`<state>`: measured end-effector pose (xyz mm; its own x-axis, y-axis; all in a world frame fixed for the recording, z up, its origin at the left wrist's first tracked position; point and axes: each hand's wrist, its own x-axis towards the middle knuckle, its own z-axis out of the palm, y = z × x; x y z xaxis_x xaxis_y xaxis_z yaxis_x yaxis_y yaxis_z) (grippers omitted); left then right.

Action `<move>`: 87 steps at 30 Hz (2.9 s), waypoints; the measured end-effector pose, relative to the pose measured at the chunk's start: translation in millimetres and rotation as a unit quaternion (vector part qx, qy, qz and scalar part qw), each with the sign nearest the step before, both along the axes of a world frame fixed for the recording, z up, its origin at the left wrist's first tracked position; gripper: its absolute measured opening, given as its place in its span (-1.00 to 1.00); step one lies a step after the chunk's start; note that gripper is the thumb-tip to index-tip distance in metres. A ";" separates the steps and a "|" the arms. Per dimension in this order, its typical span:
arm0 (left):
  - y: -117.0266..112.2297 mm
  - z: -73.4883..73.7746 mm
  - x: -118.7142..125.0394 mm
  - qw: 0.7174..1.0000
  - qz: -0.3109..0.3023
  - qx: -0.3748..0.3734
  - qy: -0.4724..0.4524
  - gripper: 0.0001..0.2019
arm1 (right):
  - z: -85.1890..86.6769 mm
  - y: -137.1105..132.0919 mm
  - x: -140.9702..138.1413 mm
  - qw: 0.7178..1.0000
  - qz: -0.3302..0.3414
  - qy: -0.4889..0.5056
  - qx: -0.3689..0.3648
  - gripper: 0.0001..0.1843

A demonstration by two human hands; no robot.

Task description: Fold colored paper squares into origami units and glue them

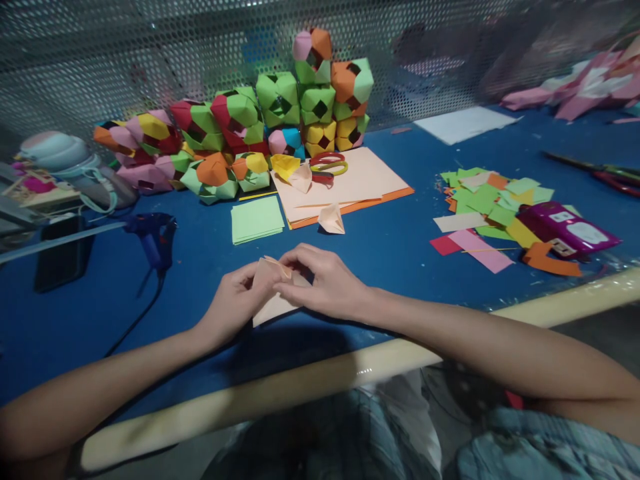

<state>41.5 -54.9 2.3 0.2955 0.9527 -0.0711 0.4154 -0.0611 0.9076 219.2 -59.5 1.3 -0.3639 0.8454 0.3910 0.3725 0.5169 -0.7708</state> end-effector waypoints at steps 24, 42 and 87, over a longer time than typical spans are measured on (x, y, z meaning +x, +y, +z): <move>4.6 0.3 -4.0 0.999 0.033 0.003 -0.038 -0.79 | -0.4 2.1 -2.4 0.997 -0.023 0.007 -0.074 -0.91; 7.2 11.7 0.0 0.997 -0.032 -0.002 0.070 -0.82 | -4.8 8.9 -1.1 0.994 -0.014 0.005 -0.108 -0.92; 9.8 14.3 -5.1 0.994 -0.091 -0.044 0.035 -0.81 | -6.2 7.0 11.5 0.977 0.112 -0.100 0.152 -0.82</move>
